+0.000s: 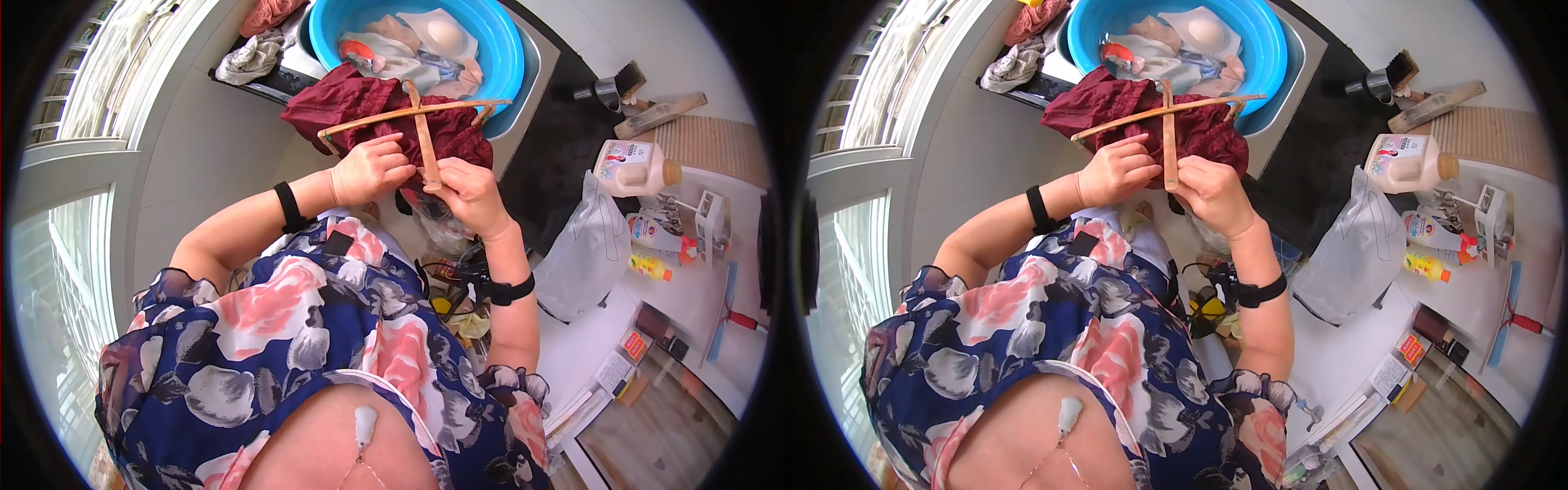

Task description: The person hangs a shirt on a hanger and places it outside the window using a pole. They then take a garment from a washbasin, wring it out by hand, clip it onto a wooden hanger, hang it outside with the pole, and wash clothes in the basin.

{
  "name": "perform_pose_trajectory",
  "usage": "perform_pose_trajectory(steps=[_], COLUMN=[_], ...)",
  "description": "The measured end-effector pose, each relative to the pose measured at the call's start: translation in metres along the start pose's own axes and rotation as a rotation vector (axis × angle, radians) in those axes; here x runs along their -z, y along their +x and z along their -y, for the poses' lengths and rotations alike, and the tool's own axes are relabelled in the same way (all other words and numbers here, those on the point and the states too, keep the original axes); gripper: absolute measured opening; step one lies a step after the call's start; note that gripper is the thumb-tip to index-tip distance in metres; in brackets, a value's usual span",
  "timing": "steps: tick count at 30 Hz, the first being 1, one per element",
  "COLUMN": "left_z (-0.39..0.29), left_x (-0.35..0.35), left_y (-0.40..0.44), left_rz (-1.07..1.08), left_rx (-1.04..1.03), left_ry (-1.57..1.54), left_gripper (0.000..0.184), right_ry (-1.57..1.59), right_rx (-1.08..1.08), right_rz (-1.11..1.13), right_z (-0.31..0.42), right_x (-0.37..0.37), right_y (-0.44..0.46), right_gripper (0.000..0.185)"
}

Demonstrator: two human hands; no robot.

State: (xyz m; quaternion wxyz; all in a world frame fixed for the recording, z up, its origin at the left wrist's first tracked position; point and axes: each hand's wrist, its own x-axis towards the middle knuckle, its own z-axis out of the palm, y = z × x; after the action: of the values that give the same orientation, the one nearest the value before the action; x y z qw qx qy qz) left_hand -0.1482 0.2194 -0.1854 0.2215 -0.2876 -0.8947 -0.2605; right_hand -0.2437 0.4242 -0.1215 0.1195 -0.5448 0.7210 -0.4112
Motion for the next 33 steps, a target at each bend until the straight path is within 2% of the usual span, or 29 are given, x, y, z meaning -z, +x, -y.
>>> perform_pose_trajectory(steps=[3,6,8,10,11,13,16,18,20,21,22,23,24,26,29,31,32,33], left_z=[-0.002,-0.008,-0.001,0.001,0.006,0.021,0.032,0.039,0.040,0.020,0.009,0.001,-0.001,-0.006,-0.017,-0.027,-0.027,-0.026], left_x=[0.005,0.033,0.043,0.055,0.056,0.048,0.032,0.030,0.038,0.036,0.045,0.051,0.054,0.056,0.057,0.061,0.061,0.061], left_y=[0.005,0.007,-0.019,-0.027,-0.034,-0.052,-0.062,-0.062,-0.061,-0.043,-0.031,-0.021,-0.013,0.000,0.024,0.039,0.042,0.045], left_rz=[0.041,-0.095,-0.240,-0.186,-0.182,0.068,0.087,0.056,0.020,0.022,0.049,0.073,0.074,0.016,0.109,0.127,0.131,0.115], left_rx=[0.002,0.129,0.411,0.707,0.708,0.776,0.751,0.702,0.688,0.682,0.767,0.851,0.844,0.974,0.920,0.796,0.793,0.768], left_ry=[-0.005,0.003,0.155,0.162,0.165,0.150,0.159,0.150,0.073,0.101,-0.012,-0.130,-0.131,-0.659,-0.640,-0.524,-0.526,-0.713], left_gripper=[0.032,0.037,0.035,0.027,0.027,0.024,0.023,0.021,0.021,0.021,0.022,0.023,0.023,0.030,0.030,0.030,0.030,0.029], right_ry=[-0.047,-0.068,-0.076,-0.011,-0.009,0.020,0.022,0.025,-0.238,-0.102,0.025,0.183,0.305,0.347,0.417,0.887,0.886,0.891], right_rx=[0.007,-0.011,-0.020,-0.137,-0.137,-0.191,-0.239,-0.362,-0.242,-0.295,-0.368,-0.364,-0.420,-0.473,-0.520,-0.497,-0.498,-0.548], right_rz=[-0.021,-0.150,-0.235,-0.248,-0.232,-0.219,-0.184,-0.141,-0.322,-0.423,-0.513,-0.477,-0.432,-0.277,-0.224,-0.373,-0.378,-0.359], right_z=[-0.002,-0.006,-0.014,-0.022,-0.027,-0.028,-0.020,-0.005,0.011,0.019,0.033,0.045,0.058,0.060,0.035,0.025,0.022,0.026], right_x=[-0.002,-0.002,-0.008,-0.018,-0.021,-0.023,-0.018,-0.010,-0.001,0.013,0.017,0.019,0.013,-0.012,-0.055,-0.069,-0.067,-0.059], right_y=[-0.001,-0.014,-0.025,-0.038,-0.043,-0.046,-0.047,-0.049,-0.045,-0.060,-0.061,-0.057,-0.046,-0.029,-0.012,-0.002,-0.006,-0.006], right_gripper=[0.019,0.021,0.023,0.024,0.026,0.027,0.030,0.029,0.021,0.020,0.018,0.018,0.020,0.023,0.029,0.036,0.036,0.036])
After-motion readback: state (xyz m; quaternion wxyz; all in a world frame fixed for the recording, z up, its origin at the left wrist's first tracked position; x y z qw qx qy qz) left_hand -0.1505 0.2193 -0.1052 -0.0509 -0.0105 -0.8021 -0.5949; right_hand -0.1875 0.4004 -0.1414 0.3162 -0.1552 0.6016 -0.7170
